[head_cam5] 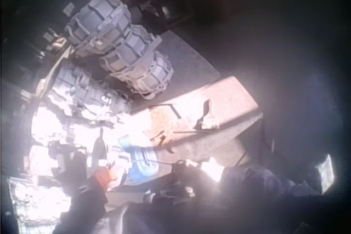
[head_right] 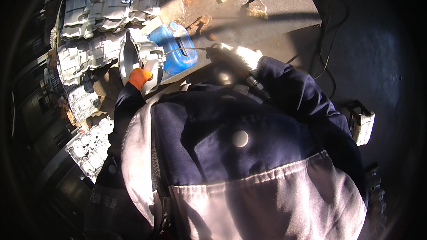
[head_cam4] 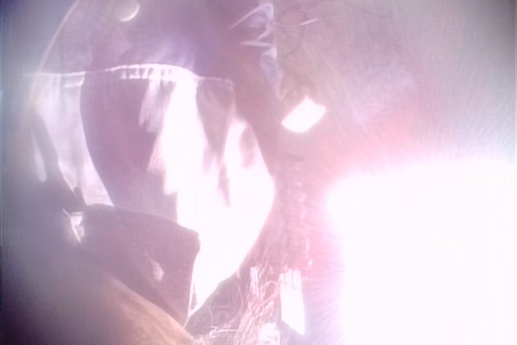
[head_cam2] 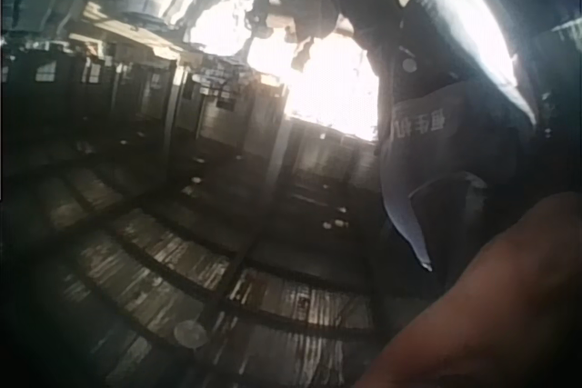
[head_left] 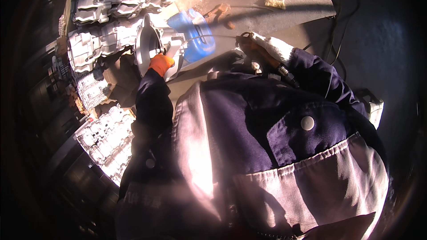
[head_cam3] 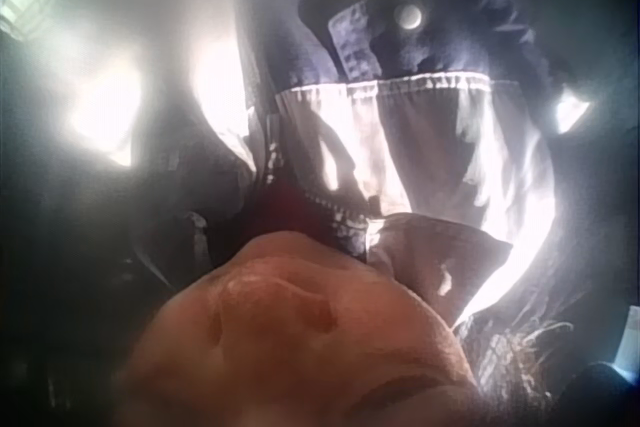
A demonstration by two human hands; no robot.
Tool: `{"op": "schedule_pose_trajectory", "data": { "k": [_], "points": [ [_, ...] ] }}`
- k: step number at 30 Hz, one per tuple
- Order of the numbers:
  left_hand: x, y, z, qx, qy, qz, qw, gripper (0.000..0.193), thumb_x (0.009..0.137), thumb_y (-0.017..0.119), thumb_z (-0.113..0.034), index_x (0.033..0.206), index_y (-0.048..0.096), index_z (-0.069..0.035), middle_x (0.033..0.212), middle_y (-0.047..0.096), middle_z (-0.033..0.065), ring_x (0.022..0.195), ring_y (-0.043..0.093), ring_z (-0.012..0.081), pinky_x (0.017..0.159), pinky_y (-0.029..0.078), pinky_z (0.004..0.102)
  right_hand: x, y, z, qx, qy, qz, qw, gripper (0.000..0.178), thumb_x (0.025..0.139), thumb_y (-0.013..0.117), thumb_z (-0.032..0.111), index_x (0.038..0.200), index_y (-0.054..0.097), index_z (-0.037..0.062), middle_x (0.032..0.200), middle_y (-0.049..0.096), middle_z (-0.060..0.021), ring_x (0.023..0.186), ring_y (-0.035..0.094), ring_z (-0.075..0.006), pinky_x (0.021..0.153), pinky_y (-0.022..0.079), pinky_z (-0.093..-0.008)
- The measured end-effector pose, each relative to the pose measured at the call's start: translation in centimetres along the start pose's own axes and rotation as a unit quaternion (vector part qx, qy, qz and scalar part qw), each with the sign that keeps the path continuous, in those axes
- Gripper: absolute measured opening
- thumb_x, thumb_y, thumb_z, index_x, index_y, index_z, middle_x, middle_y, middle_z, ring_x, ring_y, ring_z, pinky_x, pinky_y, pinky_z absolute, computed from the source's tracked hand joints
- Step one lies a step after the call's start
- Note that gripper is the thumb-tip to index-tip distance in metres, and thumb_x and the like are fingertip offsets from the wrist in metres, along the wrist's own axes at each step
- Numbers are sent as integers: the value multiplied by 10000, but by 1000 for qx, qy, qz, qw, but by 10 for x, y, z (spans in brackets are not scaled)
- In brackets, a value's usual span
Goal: The person works a small metal piece on a workbench with a handheld die grinder, then carries it to a welding station, puts on a welding helmet, and welds a large metal casting, with visible welding sparks and arc light.
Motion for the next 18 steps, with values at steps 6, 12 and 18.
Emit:
{"op": "schedule_pose_trajectory", "data": {
  "k": [6,12,18],
  "points": [
    [-27,-61,-26,-12,3,42,999,298,830,538,-330,934,740,-138,1000,709,168,948,679,352,849,526,420,-1,1,6,-74,-49,22,996,397,1036,511,229,1345,532,-20,1291,607,-140,1148,599,-199,975,489,-302],
    [-28,-69,-30,-51,-46,131,989,435,819,553,-370,1076,723,-63,1181,675,205,1126,640,338,967,495,377,0,5,10,-145,-121,42,981,397,1037,512,239,1338,533,-20,1291,609,-141,1135,608,-195,956,500,-293],
    [-26,-60,-31,-50,-37,96,993,409,817,559,-360,1056,729,-76,1154,683,201,1097,650,343,952,502,380,0,5,9,-138,-83,33,986,392,1038,505,239,1337,533,-13,1301,607,-148,1131,618,-205,958,506,-304]
  ]
}}
Point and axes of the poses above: each hand's wrist, its own x-axis towards the middle knuckle, its own y-axis out of the palm, z = x × y, the point moved 2 cm from there along x, towards the middle knuckle
